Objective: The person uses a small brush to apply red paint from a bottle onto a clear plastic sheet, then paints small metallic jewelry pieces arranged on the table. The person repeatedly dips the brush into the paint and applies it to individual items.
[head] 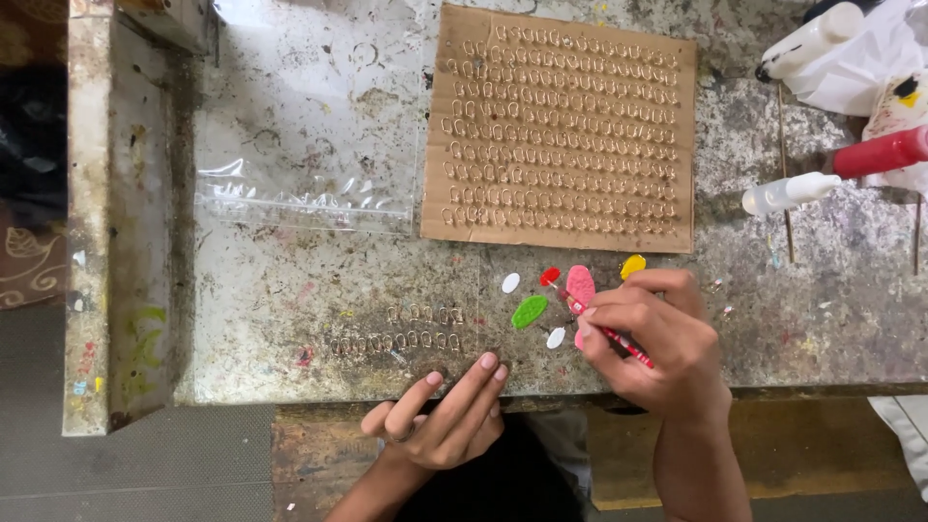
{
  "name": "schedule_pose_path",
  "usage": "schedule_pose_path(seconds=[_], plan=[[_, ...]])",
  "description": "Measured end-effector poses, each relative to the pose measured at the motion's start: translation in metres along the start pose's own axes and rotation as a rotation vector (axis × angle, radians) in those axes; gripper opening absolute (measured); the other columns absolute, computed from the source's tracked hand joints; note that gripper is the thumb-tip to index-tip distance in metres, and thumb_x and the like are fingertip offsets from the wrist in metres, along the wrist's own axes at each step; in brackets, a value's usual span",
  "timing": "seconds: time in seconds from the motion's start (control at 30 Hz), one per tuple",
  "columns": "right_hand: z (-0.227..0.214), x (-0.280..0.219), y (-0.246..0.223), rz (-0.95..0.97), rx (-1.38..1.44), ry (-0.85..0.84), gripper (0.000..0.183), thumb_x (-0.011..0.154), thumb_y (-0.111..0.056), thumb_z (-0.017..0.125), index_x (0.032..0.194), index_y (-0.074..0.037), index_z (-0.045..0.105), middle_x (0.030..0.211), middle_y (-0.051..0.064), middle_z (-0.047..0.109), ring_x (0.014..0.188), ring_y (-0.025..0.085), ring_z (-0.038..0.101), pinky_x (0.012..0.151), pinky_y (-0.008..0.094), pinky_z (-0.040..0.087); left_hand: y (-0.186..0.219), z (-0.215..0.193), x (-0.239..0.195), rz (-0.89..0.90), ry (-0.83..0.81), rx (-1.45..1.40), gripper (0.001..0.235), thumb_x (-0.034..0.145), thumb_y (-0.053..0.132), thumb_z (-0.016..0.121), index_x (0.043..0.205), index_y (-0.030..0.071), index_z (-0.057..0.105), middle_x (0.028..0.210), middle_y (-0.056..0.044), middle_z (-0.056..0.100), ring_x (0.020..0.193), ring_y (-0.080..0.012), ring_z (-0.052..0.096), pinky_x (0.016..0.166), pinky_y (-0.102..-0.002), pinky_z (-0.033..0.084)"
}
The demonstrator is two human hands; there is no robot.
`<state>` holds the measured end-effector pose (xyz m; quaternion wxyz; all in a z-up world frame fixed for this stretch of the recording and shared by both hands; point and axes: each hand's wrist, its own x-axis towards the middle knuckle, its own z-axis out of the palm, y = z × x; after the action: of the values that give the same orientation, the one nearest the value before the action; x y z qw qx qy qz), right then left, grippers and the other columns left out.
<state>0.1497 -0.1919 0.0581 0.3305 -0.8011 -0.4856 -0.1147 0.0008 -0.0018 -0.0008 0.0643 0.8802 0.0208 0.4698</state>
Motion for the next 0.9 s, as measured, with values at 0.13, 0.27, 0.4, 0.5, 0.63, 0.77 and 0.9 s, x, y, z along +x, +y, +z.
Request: schedule_pose_path(seconds=[0.13,0.27,0.4,0.5,0.63,0.77,0.9], plan=[[-0.001,0.000,-0.001,0.023,-0.046,0.021,0.013,0.088,-0.007,0.077,0.085,-0.007,0.064,0.078,0.001,0.074,0.082,0.020,0.059,0.085,0.034,0.048,0.000,0.001,-0.001,-0.013,0.030,-0.011,0.037,0.104,0.029,0.044,0.099,0.039,0.079,0.111,0.027,0.071,0.106,-0.0032,0.044,0.093,-0.026,0.022],[-0.002,0.001,-0.002,0.048,-0.065,0.039,0.016,0.088,-0.006,0.079,0.084,-0.007,0.063,0.079,0.001,0.074,0.087,0.024,0.058,0.083,0.032,0.049,0.000,0.000,0.002,-0.003,0.015,-0.002,0.036,0.102,0.029,0.045,0.100,0.040,0.079,0.110,0.027,0.071,0.106,-0.0030,0.045,0.092,-0.026,0.022],[-0.003,0.001,-0.002,0.034,-0.024,0.016,0.014,0.089,-0.008,0.077,0.085,-0.008,0.064,0.080,0.000,0.074,0.086,0.023,0.058,0.083,0.032,0.047,-0.001,0.001,0.000,0.010,0.024,-0.001,0.037,0.104,0.029,0.044,0.100,0.039,0.079,0.111,0.026,0.071,0.105,-0.0035,0.045,0.093,-0.027,0.023],[-0.001,-0.004,0.002,0.025,-0.043,0.019,0.015,0.088,-0.008,0.078,0.086,-0.008,0.063,0.078,0.001,0.074,0.088,0.022,0.058,0.084,0.033,0.048,0.001,0.003,-0.001,-0.008,0.038,-0.011,0.036,0.103,0.028,0.046,0.099,0.039,0.079,0.110,0.026,0.071,0.105,-0.0036,0.045,0.093,-0.027,0.023],[-0.004,0.004,-0.007,0.038,-0.033,0.029,0.012,0.089,-0.005,0.073,0.084,-0.009,0.063,0.079,0.000,0.074,0.080,0.021,0.060,0.085,0.032,0.047,-0.001,0.000,0.001,0.009,0.029,0.003,0.036,0.102,0.029,0.044,0.100,0.039,0.079,0.111,0.027,0.071,0.105,-0.0035,0.045,0.091,-0.027,0.023],[-0.004,-0.003,0.002,0.023,-0.072,0.036,0.011,0.089,-0.006,0.072,0.084,-0.008,0.063,0.078,0.002,0.074,0.080,0.022,0.061,0.084,0.035,0.048,-0.001,0.003,-0.003,0.012,0.043,0.002,0.039,0.103,0.028,0.042,0.100,0.038,0.079,0.111,0.026,0.071,0.105,-0.0042,0.045,0.092,-0.027,0.023],[-0.004,0.000,-0.006,0.072,-0.014,0.025,0.010,0.088,-0.003,0.071,0.083,-0.009,0.065,0.079,-0.002,0.074,0.089,0.024,0.056,0.087,0.034,0.048,-0.001,0.000,-0.001,0.018,0.029,-0.001,0.039,0.104,0.028,0.042,0.101,0.038,0.079,0.111,0.025,0.072,0.107,-0.0043,0.046,0.092,-0.028,0.023]])
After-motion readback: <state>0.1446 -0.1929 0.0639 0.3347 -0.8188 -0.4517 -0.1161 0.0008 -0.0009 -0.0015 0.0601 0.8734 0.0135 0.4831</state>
